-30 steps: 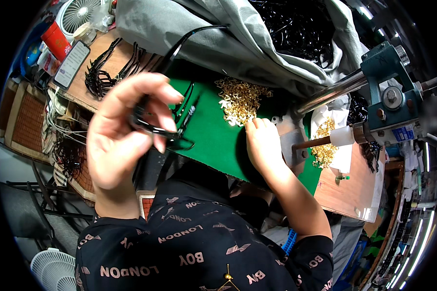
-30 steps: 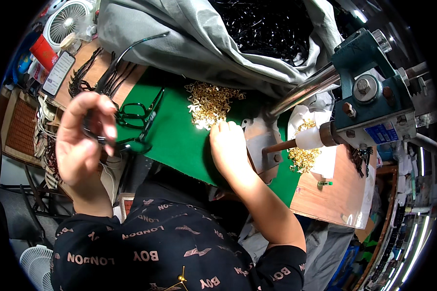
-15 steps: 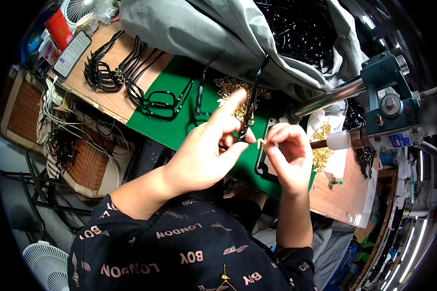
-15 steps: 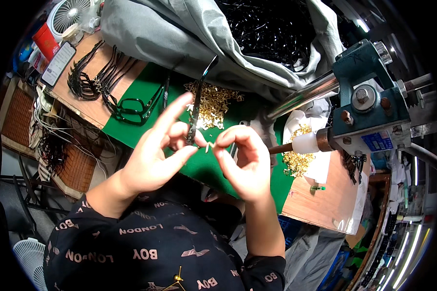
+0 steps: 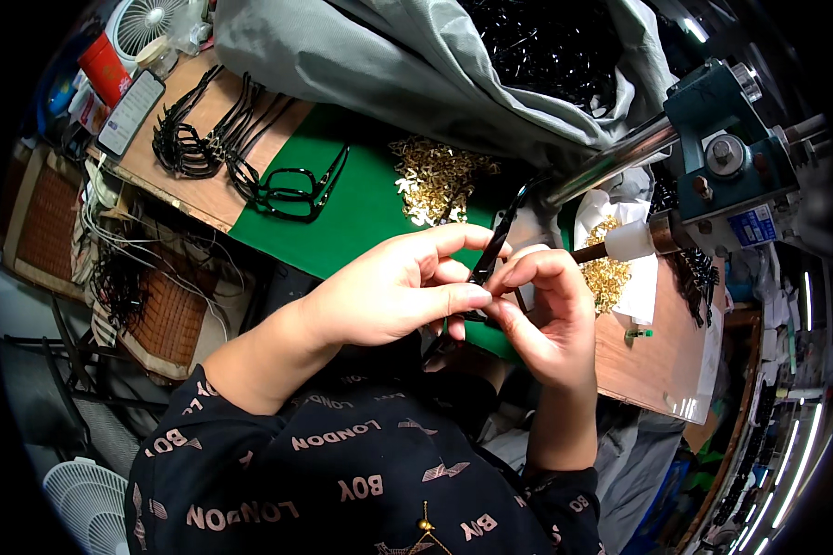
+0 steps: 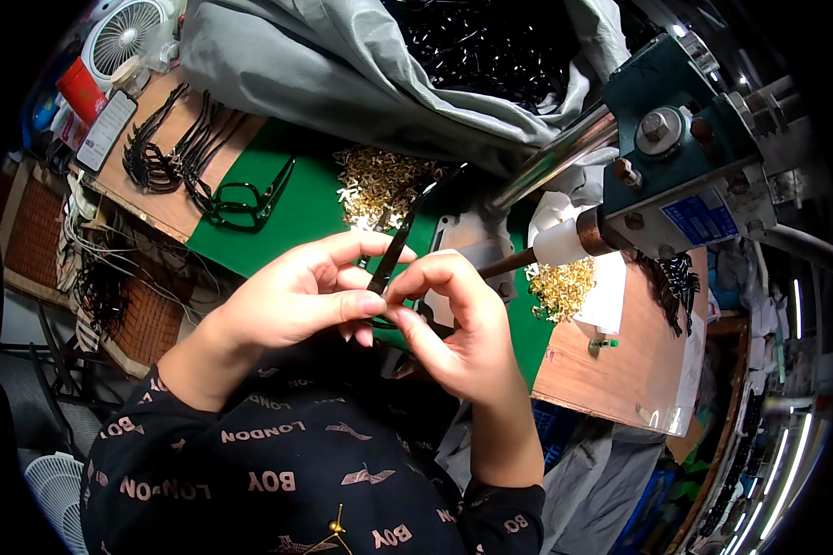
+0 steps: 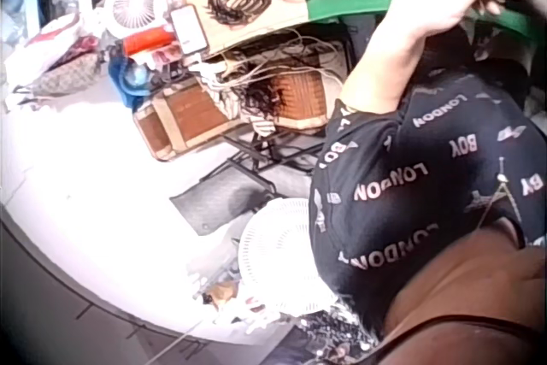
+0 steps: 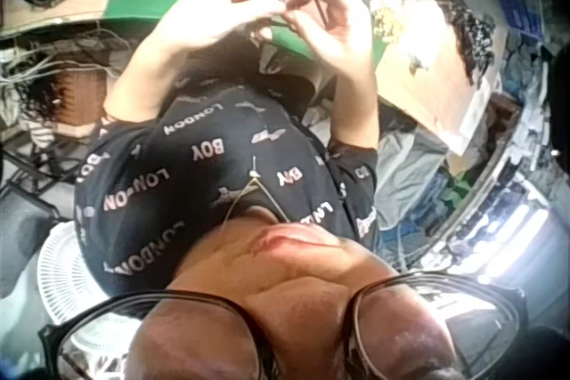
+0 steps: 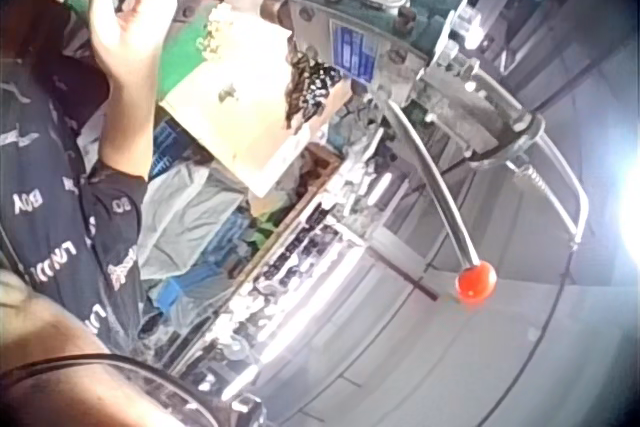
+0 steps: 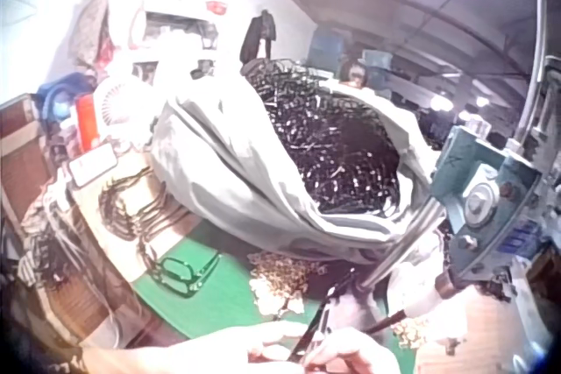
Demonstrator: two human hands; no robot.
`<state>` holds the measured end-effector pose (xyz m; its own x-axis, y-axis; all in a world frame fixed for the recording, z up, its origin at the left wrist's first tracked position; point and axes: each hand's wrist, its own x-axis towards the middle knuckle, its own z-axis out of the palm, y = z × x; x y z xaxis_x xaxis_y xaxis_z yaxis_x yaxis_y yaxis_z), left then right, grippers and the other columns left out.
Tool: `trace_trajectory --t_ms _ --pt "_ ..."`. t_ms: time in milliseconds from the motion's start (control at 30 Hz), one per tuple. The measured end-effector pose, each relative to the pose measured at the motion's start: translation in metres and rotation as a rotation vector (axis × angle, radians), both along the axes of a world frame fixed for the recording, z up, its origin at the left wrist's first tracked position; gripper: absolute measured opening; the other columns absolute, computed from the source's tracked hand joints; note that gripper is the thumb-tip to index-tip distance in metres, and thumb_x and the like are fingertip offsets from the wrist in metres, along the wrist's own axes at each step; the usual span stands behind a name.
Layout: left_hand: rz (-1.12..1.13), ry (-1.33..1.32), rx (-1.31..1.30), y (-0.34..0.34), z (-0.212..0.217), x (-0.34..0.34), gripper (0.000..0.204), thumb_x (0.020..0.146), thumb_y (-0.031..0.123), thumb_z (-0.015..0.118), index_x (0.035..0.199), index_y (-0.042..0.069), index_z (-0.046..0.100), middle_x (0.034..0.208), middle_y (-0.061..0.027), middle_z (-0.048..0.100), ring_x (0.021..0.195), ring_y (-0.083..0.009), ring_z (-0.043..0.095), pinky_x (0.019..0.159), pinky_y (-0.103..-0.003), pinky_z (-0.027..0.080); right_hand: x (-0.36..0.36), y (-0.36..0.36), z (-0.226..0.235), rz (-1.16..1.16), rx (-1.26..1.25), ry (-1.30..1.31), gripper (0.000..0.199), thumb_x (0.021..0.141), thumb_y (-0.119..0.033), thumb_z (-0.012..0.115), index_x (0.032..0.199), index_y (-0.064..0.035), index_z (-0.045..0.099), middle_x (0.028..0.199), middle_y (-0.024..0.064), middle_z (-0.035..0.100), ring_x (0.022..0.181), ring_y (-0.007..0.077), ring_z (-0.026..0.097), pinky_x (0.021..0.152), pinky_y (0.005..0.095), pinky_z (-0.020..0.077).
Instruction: The person repeatedly picks up black eyeglass frames and small gold-colored metal parts from a green mat. They attach the parts to the frames by hand, then place the assembled glasses into a gray cloth bag. The process is repeated for multiple frames throughout the clip.
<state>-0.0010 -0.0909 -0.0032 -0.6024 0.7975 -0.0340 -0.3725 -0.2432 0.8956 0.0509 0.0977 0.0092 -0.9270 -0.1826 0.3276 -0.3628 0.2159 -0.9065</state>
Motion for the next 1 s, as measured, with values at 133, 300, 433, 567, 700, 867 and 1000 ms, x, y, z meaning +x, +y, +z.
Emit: trace_trajectory --t_ms 133,300,433,567,700,867,1000 --pt "0.071 0.031 -0.005 0.004 0.006 0.002 0.041 0.092 0.011 0.053 0.13 0.003 0.04 0.094 -0.0072 0.064 0.068 -0.0078 0.059 0.061 -0.019 0.045 0.01 0.0 -0.007 -0.205 -0.042 0.046 0.024 0.074 0.007 0.065 0.093 -0.0002 0.054 0.095 0.0087 0.058 0.087 0.0158 0.054 0.079 0.0271 0.0427" --pt "0.115 0.085 0.051 0.018 0.013 0.005 0.039 0.094 0.011 0.047 0.131 0.003 0.038 0.094 -0.01 0.065 0.066 -0.0071 0.057 0.06 -0.018 0.045 0.03 0.012 -0.023 -0.135 -0.168 -0.108 0.018 0.082 -0.006 0.064 0.097 0.0017 0.058 0.1 0.0094 0.06 0.089 0.0152 0.056 0.08 0.0261 0.0433" --pt "0.071 0.077 0.083 0.037 0.021 0.009 0.04 0.095 0.013 0.047 0.132 0.001 0.037 0.096 -0.0118 0.065 0.065 -0.0071 0.057 0.059 -0.018 0.045 0.037 0.023 -0.025 -0.194 -0.222 0.023 0.01 0.084 -0.005 0.062 0.09 0.0036 0.059 0.094 0.0113 0.061 0.088 0.0181 0.058 0.077 0.0283 0.0448" --pt "0.029 0.11 0.104 0.062 0.036 0.005 0.041 0.095 0.012 0.048 0.132 0.002 0.036 0.095 -0.0118 0.065 0.066 -0.0069 0.059 0.055 -0.016 0.044 0.045 0.031 -0.022 -0.355 -0.314 0.044 0.013 0.088 -0.007 0.058 0.096 0.0039 0.057 0.094 0.0104 0.06 0.082 0.016 0.058 0.074 0.0266 0.0469" --pt "0.016 -0.017 0.281 0.088 0.041 0.005 0.058 0.083 -0.004 0.058 0.134 0.0 0.031 0.128 -0.0096 0.045 0.086 -0.0091 0.057 0.061 -0.019 0.048 0.043 0.043 -0.017 -0.471 -0.425 0.046 0.016 0.093 -0.012 0.051 0.099 0.0033 0.055 0.089 0.0084 0.061 0.073 0.0127 0.058 0.067 0.0245 0.0478" --pt "0.047 0.051 0.288 0.11 0.039 0.004 0.065 0.082 -0.006 0.058 0.138 0.002 0.026 0.131 -0.0097 0.041 0.09 -0.0136 0.059 0.069 -0.025 0.051 0.033 0.066 -0.014 -0.447 -0.547 0.051 0.016 0.094 -0.013 0.05 0.091 0.001 0.057 0.083 0.0058 0.061 0.07 0.0109 0.055 0.065 0.0243 0.0464" --pt "0.11 0.008 0.358 0.134 0.037 0.002 0.061 0.083 -0.007 0.055 0.137 0.004 0.029 0.126 -0.0082 0.043 0.091 -0.0163 0.062 0.07 -0.026 0.051 0.027 0.09 0.012 -0.684 -0.139 0.214 0.013 0.093 -0.01 0.052 0.09 0.0005 0.058 0.086 0.0056 0.06 0.071 0.0106 0.054 0.067 0.0234 0.0454"
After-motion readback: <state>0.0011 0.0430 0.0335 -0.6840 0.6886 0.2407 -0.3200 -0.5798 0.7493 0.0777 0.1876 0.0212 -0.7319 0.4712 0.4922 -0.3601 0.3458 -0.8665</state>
